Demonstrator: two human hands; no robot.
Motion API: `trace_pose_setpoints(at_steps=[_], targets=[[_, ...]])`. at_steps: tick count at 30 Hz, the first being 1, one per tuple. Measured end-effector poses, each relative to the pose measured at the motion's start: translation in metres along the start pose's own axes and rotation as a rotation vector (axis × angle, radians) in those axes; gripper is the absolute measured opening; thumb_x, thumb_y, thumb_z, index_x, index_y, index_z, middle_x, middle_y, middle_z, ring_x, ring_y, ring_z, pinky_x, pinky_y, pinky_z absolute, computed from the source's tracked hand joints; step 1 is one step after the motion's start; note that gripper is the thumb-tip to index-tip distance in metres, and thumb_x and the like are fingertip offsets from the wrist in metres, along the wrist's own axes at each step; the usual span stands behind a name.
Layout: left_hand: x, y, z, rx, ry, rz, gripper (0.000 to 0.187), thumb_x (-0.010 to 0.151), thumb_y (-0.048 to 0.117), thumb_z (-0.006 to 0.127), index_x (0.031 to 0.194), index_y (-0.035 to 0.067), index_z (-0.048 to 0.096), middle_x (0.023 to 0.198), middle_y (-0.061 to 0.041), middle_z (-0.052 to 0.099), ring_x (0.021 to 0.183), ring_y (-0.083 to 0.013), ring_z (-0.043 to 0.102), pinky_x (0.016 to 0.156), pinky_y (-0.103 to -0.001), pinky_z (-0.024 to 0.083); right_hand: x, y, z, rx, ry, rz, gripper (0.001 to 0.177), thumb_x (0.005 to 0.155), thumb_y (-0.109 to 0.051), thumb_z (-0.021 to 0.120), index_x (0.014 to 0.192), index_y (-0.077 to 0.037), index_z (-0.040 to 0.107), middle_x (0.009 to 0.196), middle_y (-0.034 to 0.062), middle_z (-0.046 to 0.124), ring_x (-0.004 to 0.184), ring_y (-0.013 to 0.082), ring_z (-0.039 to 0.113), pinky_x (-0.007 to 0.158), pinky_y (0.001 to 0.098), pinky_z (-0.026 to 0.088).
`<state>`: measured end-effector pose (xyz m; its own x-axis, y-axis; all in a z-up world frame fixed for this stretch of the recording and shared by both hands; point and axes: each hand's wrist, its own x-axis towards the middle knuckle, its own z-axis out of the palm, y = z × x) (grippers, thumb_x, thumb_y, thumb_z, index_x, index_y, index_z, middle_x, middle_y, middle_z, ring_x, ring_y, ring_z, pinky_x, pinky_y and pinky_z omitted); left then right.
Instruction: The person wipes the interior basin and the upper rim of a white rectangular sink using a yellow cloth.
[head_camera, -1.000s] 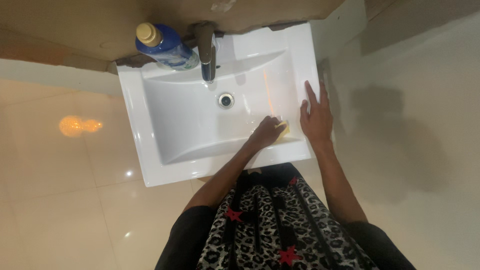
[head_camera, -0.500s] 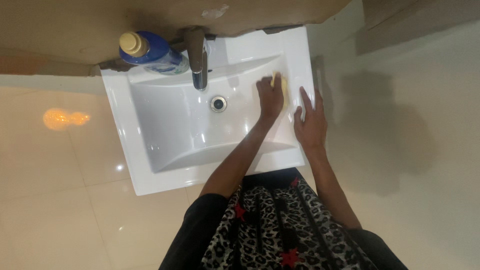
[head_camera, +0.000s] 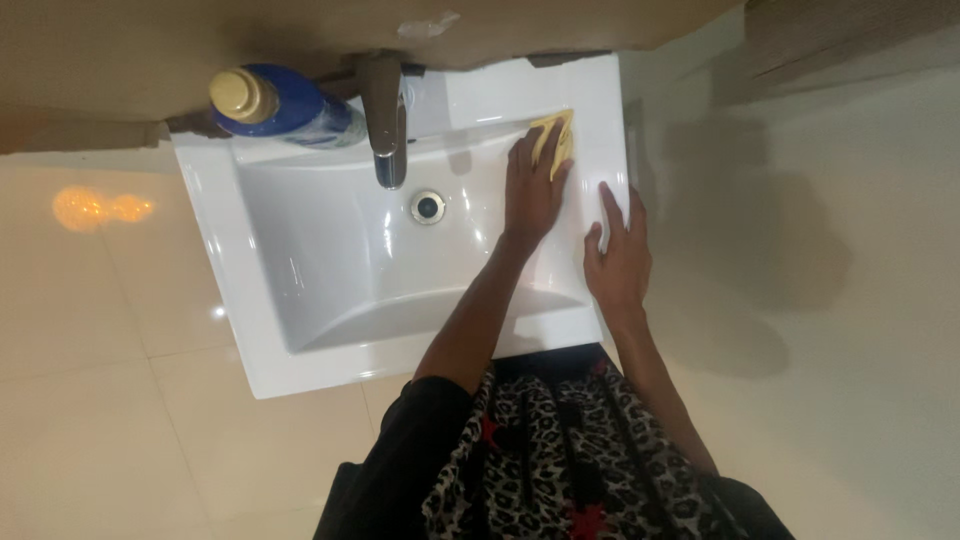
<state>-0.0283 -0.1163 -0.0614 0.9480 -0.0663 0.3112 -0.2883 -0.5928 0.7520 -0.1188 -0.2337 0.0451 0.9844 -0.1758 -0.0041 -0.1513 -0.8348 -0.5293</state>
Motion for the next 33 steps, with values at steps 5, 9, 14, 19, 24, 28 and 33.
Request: trace_pose_setpoints(at_steps=[5,9,14,19,24,28,33], targets=[[-0.009,-0.034,0.007,0.234,-0.046,0.030,0.063,0.098,0.020,0.067,0.156,0.016,0.044,0.147,-0.016,0.049,0.127,-0.0417,0.051,0.108,-0.051,0.046,-0.002,0.004,0.001,-0.024,-0.044,0.035,0.054,0.103,-0.016,0.054,0.157,-0.020,0.045,0.157,0.0268,0.039,0.135,0.0429,0.054,0.097,0.0496,0.057],[-0.019,-0.065,-0.006,0.392,-0.063,0.055,0.067,0.093,0.018,0.069,0.155,0.014,0.043,0.145,-0.016,0.051,0.122,-0.0402,0.053,0.099,-0.050,0.048,0.002,0.007,0.007,-0.091,-0.030,0.002,0.056,0.104,-0.016,0.054,0.158,-0.018,0.044,0.155,0.0293,0.039,0.138,0.0468,0.051,0.098,0.0514,0.057],[-0.026,-0.091,-0.025,0.446,-0.067,0.112,0.067,0.096,0.017,0.070,0.157,0.011,0.042,0.146,-0.016,0.052,0.123,-0.0405,0.054,0.096,-0.049,0.050,0.000,0.007,0.007,-0.076,-0.045,0.027,0.056,0.105,-0.017,0.054,0.159,-0.018,0.043,0.156,0.0306,0.038,0.139,0.0478,0.050,0.100,0.0536,0.055],[-0.034,-0.113,-0.034,0.503,-0.097,0.090,0.066,0.096,0.017,0.069,0.155,0.008,0.043,0.148,-0.020,0.051,0.124,-0.0419,0.055,0.095,-0.049,0.049,-0.003,0.006,0.007,-0.049,-0.014,-0.003,0.056,0.104,-0.016,0.054,0.159,-0.019,0.044,0.156,0.0278,0.040,0.142,0.0464,0.049,0.105,0.0537,0.053],[-0.049,-0.149,-0.059,0.604,-0.089,0.021,0.068,0.092,0.022,0.070,0.154,0.011,0.044,0.148,-0.019,0.051,0.125,-0.0429,0.054,0.097,-0.049,0.049,-0.007,0.017,0.012,-0.096,0.056,-0.142,0.055,0.104,-0.011,0.056,0.159,-0.014,0.048,0.163,0.0269,0.035,0.149,0.0453,0.039,0.121,0.0546,0.041],[-0.057,-0.162,-0.087,0.582,-0.084,-0.072,0.064,0.094,0.021,0.071,0.153,0.010,0.046,0.148,-0.021,0.052,0.126,-0.0398,0.055,0.098,-0.050,0.049,-0.007,0.021,0.018,-0.186,0.034,-0.222,0.048,0.104,-0.007,0.056,0.152,-0.004,0.052,0.164,0.0213,0.039,0.153,0.0404,0.033,0.126,0.0570,0.023],[-0.055,-0.162,-0.117,0.562,-0.129,-0.294,0.058,0.094,0.012,0.067,0.148,0.002,0.049,0.150,-0.018,0.052,0.122,-0.0388,0.055,0.097,-0.050,0.048,-0.010,-0.005,0.030,-0.068,-0.058,-0.322,0.043,0.103,-0.002,0.053,0.145,-0.006,0.056,0.165,0.0152,0.043,0.160,0.0317,0.030,0.134,0.0524,0.017]])
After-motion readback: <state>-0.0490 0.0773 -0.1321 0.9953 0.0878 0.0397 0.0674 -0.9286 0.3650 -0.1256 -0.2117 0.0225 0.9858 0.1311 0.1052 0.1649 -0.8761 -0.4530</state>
